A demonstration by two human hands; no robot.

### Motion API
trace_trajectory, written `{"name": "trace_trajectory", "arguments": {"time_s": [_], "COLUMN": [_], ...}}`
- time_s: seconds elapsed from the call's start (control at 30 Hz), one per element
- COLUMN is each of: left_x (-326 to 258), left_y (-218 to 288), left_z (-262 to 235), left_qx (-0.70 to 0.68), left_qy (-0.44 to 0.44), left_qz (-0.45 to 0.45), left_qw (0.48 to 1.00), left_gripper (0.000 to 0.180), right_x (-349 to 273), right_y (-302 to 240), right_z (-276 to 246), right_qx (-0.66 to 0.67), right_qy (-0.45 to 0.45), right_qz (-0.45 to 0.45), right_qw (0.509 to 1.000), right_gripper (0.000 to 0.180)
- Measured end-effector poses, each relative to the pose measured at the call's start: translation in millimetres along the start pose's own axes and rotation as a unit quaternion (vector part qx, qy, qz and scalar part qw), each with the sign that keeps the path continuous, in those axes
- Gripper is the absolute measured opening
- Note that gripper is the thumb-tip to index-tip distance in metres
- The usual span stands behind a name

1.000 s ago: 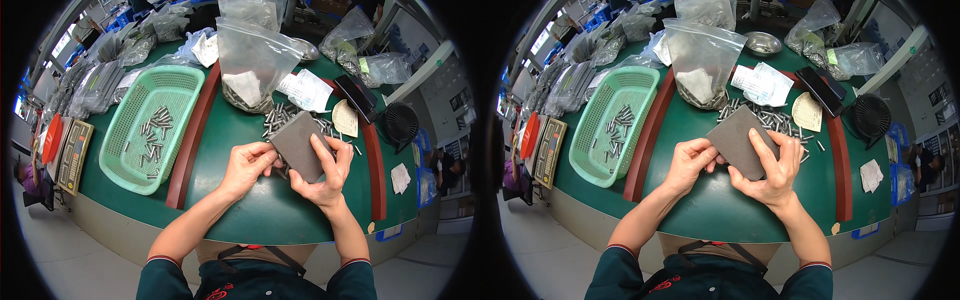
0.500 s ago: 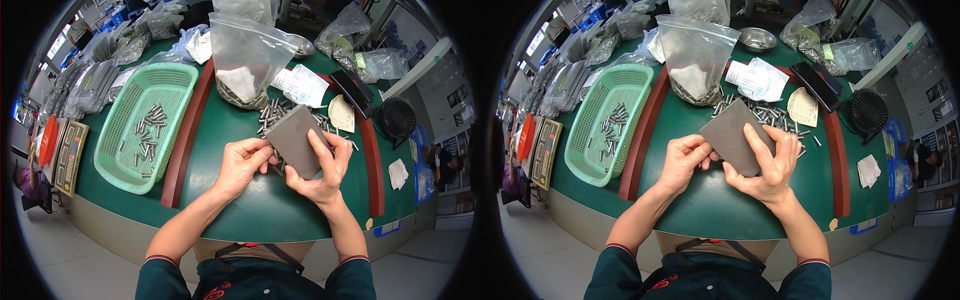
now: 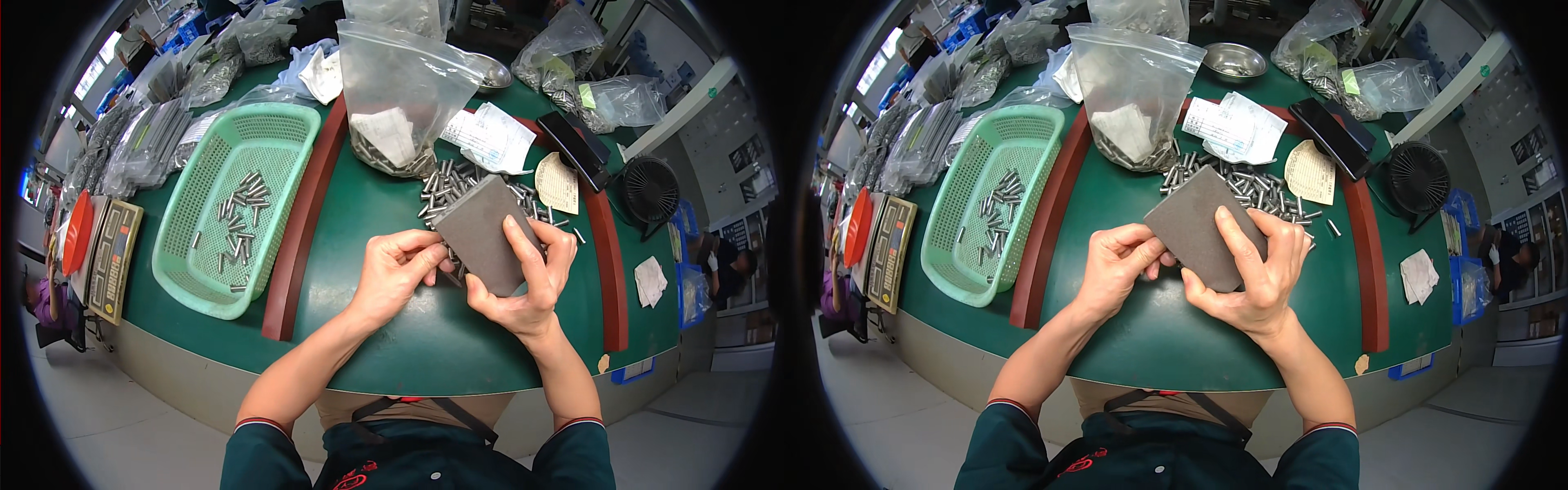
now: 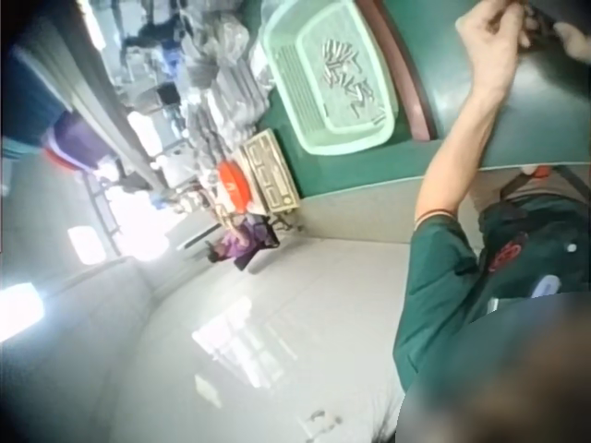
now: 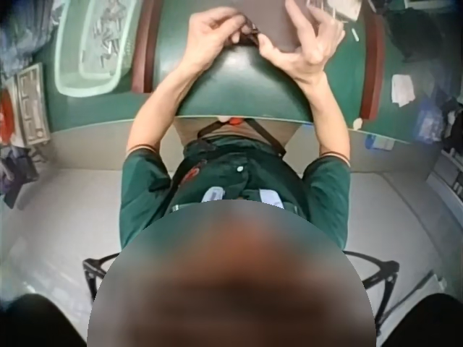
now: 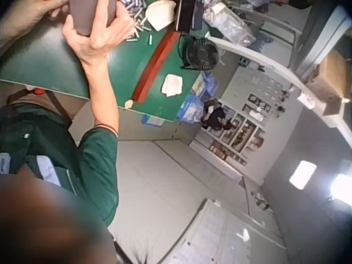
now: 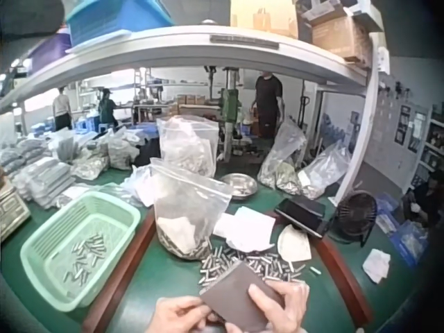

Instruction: The recorder is polishing small metal cylinders by rubbing their tips against a gray abrasive block.

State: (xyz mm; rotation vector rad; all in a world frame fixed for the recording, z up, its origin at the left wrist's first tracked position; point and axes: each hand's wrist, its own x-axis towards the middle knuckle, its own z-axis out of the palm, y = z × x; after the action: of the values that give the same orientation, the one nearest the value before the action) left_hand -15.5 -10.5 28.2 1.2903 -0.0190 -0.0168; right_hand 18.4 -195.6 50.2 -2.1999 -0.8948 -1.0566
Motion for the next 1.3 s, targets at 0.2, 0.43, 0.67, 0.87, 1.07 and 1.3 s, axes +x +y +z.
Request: {"name": "trace_trajectory", "arguments": {"time_s": [0.2, 0.43, 0.67, 0.87, 1.07, 1.3], "left_x": [2.8, 9.4, 10.0, 10.7, 10.1, 7.5], "left_y": [-5.3, -21.9, -22.1, -23.6, -22.2, -13.2], "left_z": [5.9, -12.5, -13.0, -16.0, -17.2, -7.9], "left_qx": [-0.010, -0.180, -0.171, -0.174, -0.155, -0.058], "left_qy": [-0.027, -0.114, -0.121, -0.105, -0.057, -0.020], "left_qz": [0.007, 0.003, -0.005, -0.004, -0.012, -0.006], "left_qw": [1.000, 0.977, 0.978, 0.979, 0.986, 0.998], "left_gripper": [0.017, 0.023, 0.026, 0.026, 0.022, 0.012], "right_x": [10.9, 1.5, 1.5, 4.2, -1.6, 0.8], "right_y": [6.6, 33.5, 30.6, 19.1, 8.9, 4.7], "right_z": [12.4, -6.2, -5.3, -6.8, -6.8, 3.0], "right_qx": [0.037, 0.083, 0.062, 0.025, 0.004, 0.014], "right_qy": [0.086, 0.120, 0.101, 0.071, 0.032, 0.010], "right_qz": [0.024, 0.138, 0.107, 0.058, 0.013, 0.003], "right_qw": [0.995, 0.980, 0.987, 0.995, 0.999, 1.000], "right_gripper": [0.071, 0.068, 0.067, 0.069, 0.072, 0.070]}}
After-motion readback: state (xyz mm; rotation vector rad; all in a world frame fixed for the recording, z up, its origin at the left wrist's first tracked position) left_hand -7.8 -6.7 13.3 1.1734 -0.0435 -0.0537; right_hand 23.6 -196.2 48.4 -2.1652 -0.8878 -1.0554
